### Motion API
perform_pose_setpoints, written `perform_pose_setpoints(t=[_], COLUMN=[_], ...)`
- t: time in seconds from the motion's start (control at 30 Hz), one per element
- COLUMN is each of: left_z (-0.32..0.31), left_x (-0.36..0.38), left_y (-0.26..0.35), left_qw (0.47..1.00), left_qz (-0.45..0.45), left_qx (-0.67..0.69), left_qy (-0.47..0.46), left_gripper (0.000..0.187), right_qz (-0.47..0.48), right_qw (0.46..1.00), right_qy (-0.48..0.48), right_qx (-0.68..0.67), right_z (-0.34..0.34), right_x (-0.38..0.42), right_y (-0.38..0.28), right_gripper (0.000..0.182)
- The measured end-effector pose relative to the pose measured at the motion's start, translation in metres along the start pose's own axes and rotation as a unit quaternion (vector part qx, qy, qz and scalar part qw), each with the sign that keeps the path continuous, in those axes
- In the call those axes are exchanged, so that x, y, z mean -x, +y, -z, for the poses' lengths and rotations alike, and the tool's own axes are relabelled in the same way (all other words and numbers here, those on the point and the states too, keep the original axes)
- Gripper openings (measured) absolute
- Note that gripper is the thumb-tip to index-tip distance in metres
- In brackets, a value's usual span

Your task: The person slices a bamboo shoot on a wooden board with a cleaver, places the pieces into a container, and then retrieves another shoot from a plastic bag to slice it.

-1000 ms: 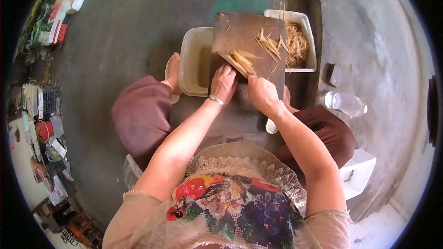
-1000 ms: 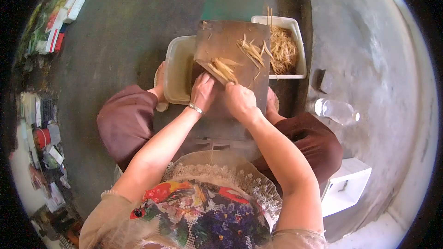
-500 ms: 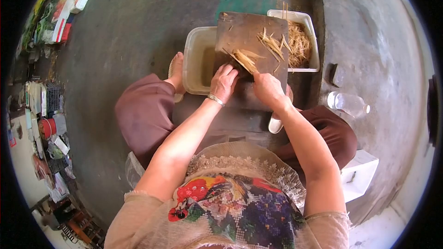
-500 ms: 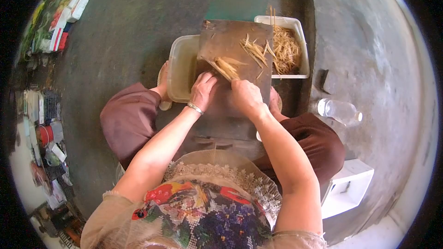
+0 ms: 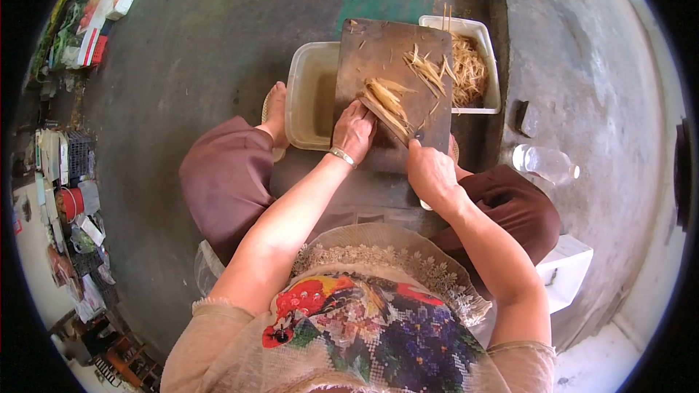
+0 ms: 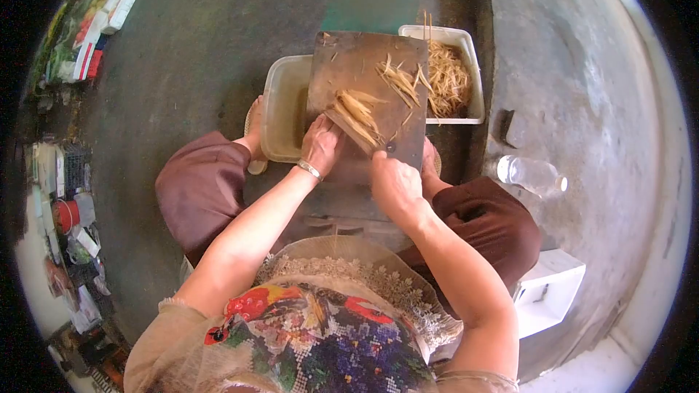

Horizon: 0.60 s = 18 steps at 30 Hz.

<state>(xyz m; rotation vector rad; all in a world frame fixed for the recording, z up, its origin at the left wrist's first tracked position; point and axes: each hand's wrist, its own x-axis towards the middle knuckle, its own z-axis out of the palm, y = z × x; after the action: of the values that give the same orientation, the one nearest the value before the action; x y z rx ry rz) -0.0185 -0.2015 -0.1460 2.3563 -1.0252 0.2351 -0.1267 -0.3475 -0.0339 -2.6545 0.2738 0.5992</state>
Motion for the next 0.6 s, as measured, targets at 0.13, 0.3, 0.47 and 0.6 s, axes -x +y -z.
perform_pose_setpoints(t=[0.13,0.3,0.47,0.6], left_z=[-0.004,0.002,0.001,0.001], left_x=[0.003,0.002,0.003,0.001], left_y=[-0.003,0.001,-0.001,0.002], left_qw=[1.0,1.0,0.997,1.0], left_qz=[0.004,0.01,0.031,0.017], left_qx=[0.017,0.002,0.001,0.026], left_qy=[-0.018,-0.015,-0.064,-0.004], left_gripper=[0.035,0.038,0.041,0.04], right_qz=[-0.016,0.024,0.015,0.014], right_qw=[1.0,0.999,0.999,1.0], right_qy=[-0.009,0.023,0.044,0.008], right_qx=[0.002,-0.001,0.0,-0.012], right_z=[0.002,-0.009,-0.006,0.002], right_x=[-0.003,-0.04,-0.039,-0.008], right_y=[-0.005,-0.009,0.0,0.002], right_gripper=[0.011,0.011,0.012,0.013])
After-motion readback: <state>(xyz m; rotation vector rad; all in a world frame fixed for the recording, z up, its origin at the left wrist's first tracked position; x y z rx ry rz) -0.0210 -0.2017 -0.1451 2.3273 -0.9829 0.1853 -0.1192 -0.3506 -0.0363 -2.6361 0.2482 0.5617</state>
